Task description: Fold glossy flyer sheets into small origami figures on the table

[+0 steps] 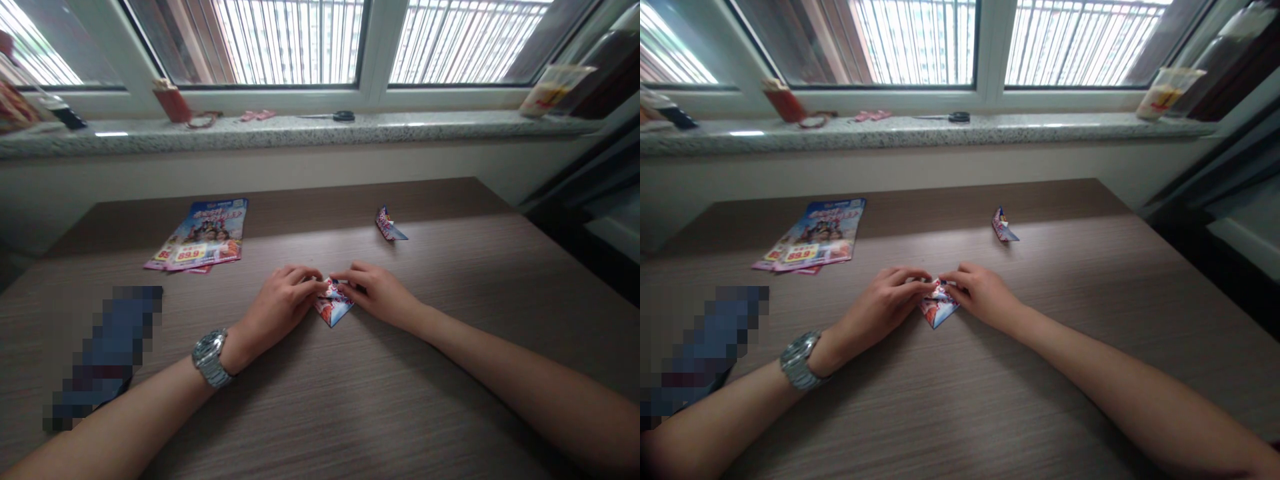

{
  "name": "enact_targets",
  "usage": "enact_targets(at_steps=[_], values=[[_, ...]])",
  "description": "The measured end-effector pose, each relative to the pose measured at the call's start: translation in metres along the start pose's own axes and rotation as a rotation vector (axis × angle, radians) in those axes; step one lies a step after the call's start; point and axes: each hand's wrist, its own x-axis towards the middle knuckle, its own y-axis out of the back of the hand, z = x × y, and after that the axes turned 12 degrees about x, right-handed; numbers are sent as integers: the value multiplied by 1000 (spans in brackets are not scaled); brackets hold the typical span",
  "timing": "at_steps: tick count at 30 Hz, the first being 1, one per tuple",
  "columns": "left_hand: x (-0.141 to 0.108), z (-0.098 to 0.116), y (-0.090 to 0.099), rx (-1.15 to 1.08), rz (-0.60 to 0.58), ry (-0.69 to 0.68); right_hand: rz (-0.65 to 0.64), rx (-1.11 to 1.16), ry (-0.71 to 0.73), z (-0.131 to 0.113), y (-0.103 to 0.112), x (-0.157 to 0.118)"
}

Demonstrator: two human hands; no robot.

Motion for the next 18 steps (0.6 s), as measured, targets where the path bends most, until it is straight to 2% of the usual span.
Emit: enact_targets(at_steps=[7,12,18], values=[[-1,-1,-4,-50,33,-29,40,-6,-47,-4,-1,0],[-2,-2,-3,-9,34,-17,13,20,-45,-3,-2,1],[-1,-3,-4,-73,49,-26,33,68,-78,-5,-2,1]])
